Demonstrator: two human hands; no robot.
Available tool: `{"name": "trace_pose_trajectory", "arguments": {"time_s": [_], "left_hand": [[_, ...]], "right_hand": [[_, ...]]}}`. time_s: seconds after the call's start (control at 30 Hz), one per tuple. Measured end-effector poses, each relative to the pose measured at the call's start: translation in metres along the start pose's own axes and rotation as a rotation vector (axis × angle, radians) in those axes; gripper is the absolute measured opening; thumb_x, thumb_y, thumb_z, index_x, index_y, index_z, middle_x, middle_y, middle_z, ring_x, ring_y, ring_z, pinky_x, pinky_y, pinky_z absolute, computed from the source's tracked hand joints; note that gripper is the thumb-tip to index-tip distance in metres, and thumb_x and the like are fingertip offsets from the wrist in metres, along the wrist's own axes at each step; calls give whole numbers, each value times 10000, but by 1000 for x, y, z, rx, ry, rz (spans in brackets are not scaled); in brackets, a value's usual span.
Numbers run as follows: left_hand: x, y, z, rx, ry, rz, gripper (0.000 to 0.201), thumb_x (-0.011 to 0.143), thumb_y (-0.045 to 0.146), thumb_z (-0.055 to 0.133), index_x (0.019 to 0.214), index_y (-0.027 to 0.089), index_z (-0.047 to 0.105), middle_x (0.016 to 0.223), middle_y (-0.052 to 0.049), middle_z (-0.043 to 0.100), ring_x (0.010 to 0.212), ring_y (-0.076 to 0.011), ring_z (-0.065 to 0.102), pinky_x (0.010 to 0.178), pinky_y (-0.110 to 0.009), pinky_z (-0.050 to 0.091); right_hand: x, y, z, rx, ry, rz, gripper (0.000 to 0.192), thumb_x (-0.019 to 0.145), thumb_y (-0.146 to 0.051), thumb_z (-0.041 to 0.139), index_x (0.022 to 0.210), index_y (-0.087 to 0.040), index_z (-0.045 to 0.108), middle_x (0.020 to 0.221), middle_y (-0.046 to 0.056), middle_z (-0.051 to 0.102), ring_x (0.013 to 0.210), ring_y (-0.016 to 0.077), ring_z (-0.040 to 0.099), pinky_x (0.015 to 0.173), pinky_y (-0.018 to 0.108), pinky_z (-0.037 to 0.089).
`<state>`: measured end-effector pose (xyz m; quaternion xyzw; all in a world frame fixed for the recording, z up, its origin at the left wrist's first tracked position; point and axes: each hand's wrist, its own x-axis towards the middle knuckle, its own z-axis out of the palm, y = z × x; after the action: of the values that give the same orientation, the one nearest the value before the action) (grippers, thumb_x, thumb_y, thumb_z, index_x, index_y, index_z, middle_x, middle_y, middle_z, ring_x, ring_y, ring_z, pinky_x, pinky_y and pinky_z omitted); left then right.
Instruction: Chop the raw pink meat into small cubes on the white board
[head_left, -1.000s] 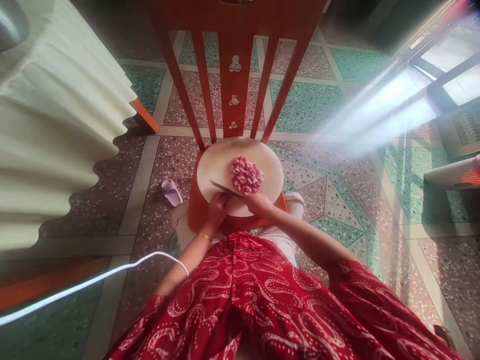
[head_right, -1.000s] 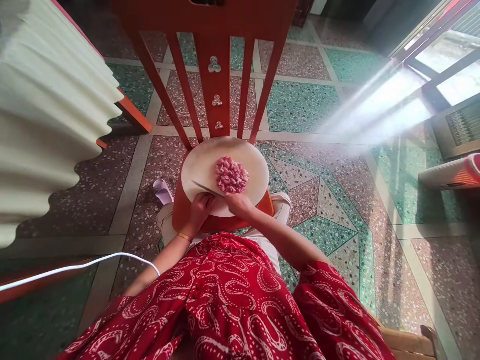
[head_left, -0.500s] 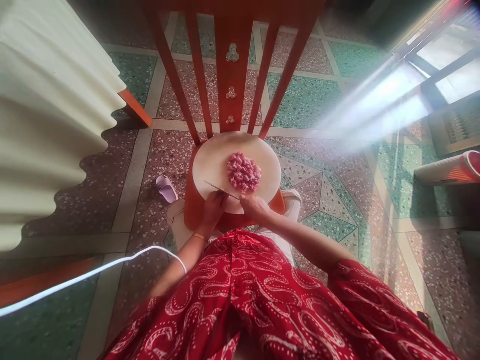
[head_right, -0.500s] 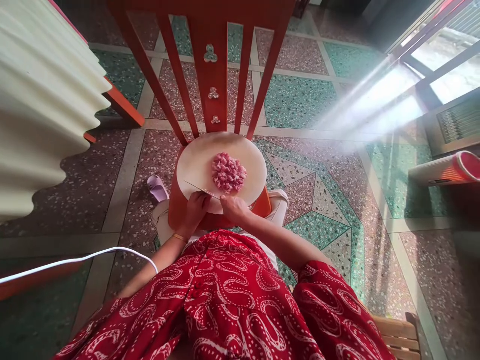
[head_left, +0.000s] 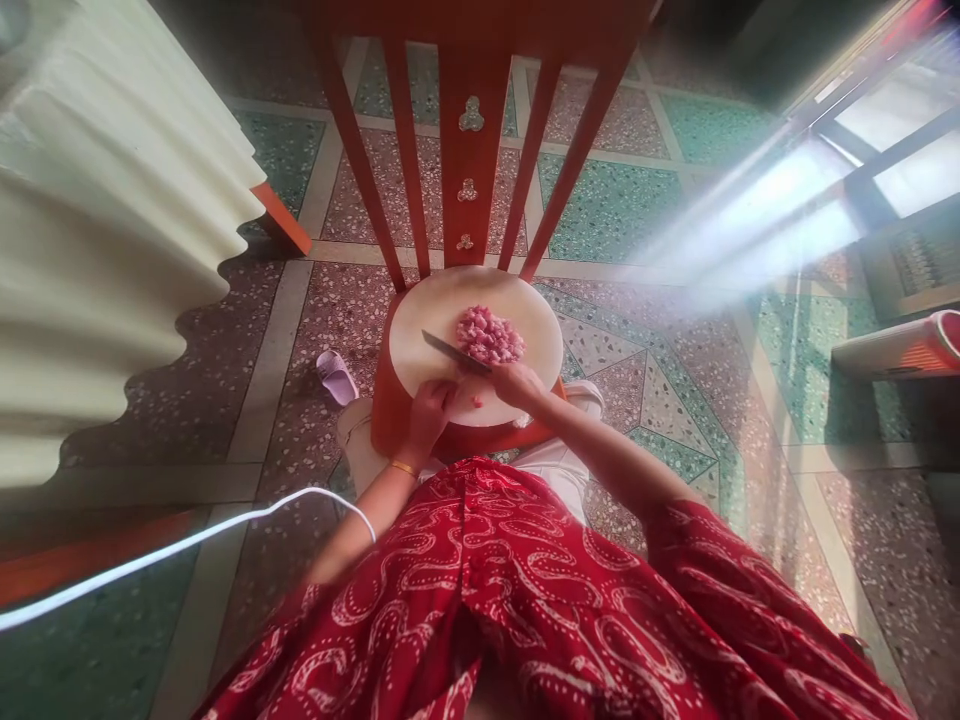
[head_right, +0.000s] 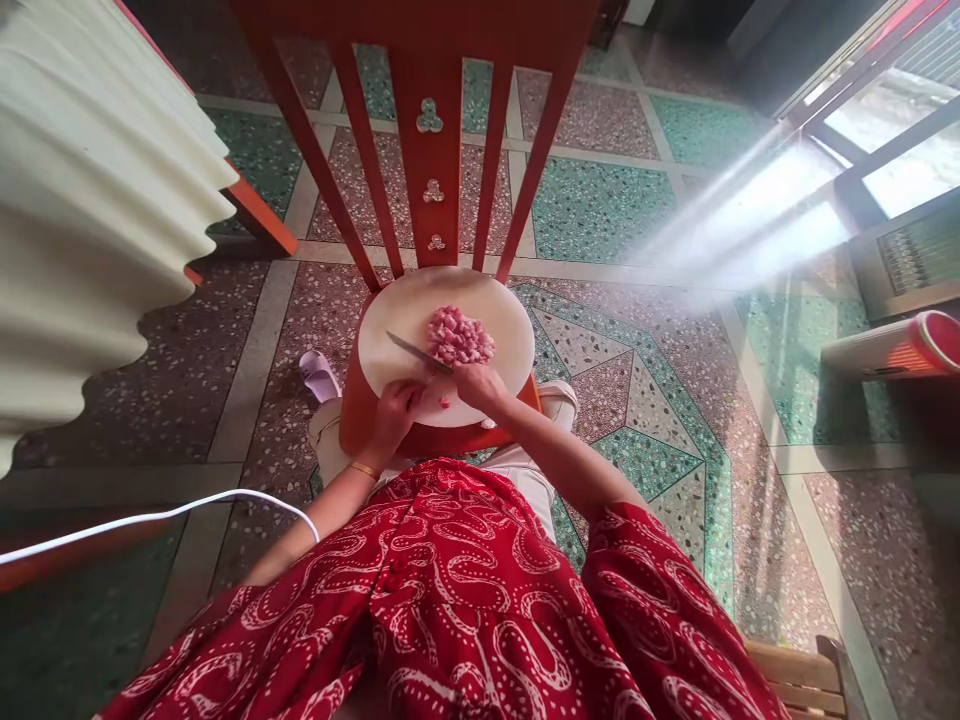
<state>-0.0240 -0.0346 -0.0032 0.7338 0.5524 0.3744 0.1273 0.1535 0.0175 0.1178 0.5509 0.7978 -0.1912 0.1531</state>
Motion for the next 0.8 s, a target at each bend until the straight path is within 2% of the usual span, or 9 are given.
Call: {"name": "trace_pose_trajectory", "arguments": {"time_s": [0.1,0.2,0.33,0.43,0.5,0.6,0.7,0.8], "left_hand": [[1,1,-3,-13,-12,41,171,906,259,459,938,186,610,922,-64,621,907,-181,560,850,-352,472],[0,4,-9,-30,-9,45,186,918,260,432,953,193,602,945,-63,617,937,-176,558,862,-353,470],[-4,4,-11,-55,50,-30,212,916,289,441,990,192,614,1008,-74,613,976,-183,553,868,-359,467],[-6,0,-8,-71,26,-22,212,911,294,452,989,198,624,994,-63,627,954,-184,561,880,-368,456],[-6,-2,-6,-75,5,-14,211,910,288,451,993,202,626,989,-59,632,945,-184,563,877,-368,454],[-4,-3,-4,-67,10,-22,207,905,284,456,983,198,627,981,-65,629,934,-186,561,852,-359,464],[-3,0,-6,-42,6,-12,196,903,284,461,976,196,620,976,-67,622,935,-187,559,850,-356,471],[-3,3,-8,-16,18,-7,189,905,270,454,978,199,613,983,-65,614,948,-190,555,860,-362,471]], "right_hand": [[-3,1,-12,47,111,50,352,948,-275,310,1234,-193,497,1042,129,657,926,243,623,727,288,448],[-21,-3,-10,60,65,43,336,947,-274,318,1210,-186,506,989,122,669,889,233,634,698,271,441],[-61,6,19,37,-93,90,266,943,-295,358,1069,-180,562,888,95,680,794,189,652,609,221,418],[-76,21,38,35,-148,106,285,955,-346,346,1005,-179,571,869,89,678,783,169,653,573,202,397],[-71,28,40,2,-119,110,267,950,-325,352,1024,-185,567,845,83,677,765,173,653,563,207,388],[-47,32,24,-80,-20,142,281,929,-223,348,1145,-208,527,842,78,679,746,193,651,571,229,389],[-28,23,4,-90,56,128,338,918,-184,329,1217,-215,485,881,85,678,776,204,648,612,245,404],[-27,9,1,-56,36,72,308,935,-215,311,1179,-204,500,898,94,675,791,203,646,622,246,413]]}}
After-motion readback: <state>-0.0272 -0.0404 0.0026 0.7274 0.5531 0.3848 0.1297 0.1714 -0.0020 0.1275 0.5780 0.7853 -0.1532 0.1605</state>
